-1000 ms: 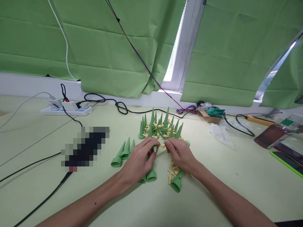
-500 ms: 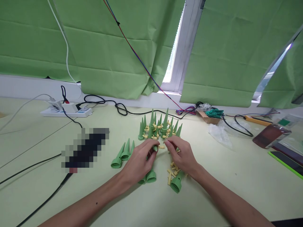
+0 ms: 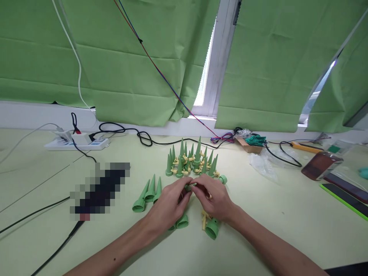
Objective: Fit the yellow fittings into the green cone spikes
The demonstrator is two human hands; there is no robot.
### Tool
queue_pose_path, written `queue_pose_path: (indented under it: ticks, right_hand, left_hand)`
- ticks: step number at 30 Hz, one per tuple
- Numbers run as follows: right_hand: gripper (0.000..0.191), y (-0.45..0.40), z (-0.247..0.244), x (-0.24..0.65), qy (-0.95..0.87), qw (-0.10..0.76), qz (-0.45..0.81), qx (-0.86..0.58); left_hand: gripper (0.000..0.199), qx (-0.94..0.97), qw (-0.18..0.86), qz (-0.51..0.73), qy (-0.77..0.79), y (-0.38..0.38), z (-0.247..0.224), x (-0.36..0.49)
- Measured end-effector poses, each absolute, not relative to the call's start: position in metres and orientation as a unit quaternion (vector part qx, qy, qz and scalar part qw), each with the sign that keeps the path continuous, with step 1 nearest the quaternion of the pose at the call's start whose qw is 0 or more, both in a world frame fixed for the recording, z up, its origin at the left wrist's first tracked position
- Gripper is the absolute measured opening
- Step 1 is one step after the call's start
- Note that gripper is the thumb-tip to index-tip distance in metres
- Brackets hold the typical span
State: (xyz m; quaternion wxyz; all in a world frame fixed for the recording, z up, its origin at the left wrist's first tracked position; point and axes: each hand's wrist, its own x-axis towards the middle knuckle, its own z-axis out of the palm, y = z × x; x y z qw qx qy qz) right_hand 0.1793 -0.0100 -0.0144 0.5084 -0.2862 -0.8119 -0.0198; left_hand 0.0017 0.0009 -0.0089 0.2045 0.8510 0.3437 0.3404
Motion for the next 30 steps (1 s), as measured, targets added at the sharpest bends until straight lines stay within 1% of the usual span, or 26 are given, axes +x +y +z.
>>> queue_pose_path:
  ticks: [3,5,7,10,14,19,22,25,29,30]
  right_hand:
    - [0.012,-0.009,-0.012,0.181,-0.795,0.521,-0.009,-0.312]
    - [0.008,-0.007,-0.006,0.183,-0.771,0.529,0.011,-0.354]
    - [0.009,-0.003,0.001,0.186,-0.737,0.534,0.041,-0.413]
    - [0.014,0.008,0.010,0.189,-0.713,0.505,0.095,-0.478]
    - [0.016,0.024,0.013,0.190,-0.734,0.449,0.082,-0.503]
    - [0.016,0.039,0.009,0.185,-0.757,0.409,0.047,-0.507]
    - [0.016,0.045,0.005,0.183,-0.762,0.396,0.034,-0.511]
    - [0.017,0.048,0.002,0.183,-0.762,0.387,0.027,-0.518]
    - [0.008,0.047,0.002,0.186,-0.757,0.386,0.043,-0.525]
    - [0.008,0.046,0.003,0.187,-0.754,0.390,0.045,-0.527]
  left_hand:
    - [0.024,0.848,0.192,0.367,0.331,-0.001,-0.009,0.002]
    - [0.023,0.838,0.180,0.397,0.328,-0.003,-0.008,0.002]
    - [0.020,0.827,0.166,0.425,0.329,-0.003,-0.006,0.002]
    - [0.014,0.824,0.135,0.435,0.338,-0.002,-0.004,0.002]
    - [0.011,0.822,0.097,0.420,0.373,0.001,-0.005,0.001]
    - [0.010,0.807,0.098,0.371,0.449,0.006,-0.006,-0.003]
    - [0.010,0.800,0.096,0.328,0.493,0.008,-0.005,-0.005]
    - [0.011,0.792,0.097,0.313,0.515,0.008,-0.002,-0.005]
    - [0.012,0.792,0.102,0.306,0.519,0.009,-0.001,-0.005]
    - [0.013,0.796,0.103,0.301,0.515,0.009,-0.002,-0.005]
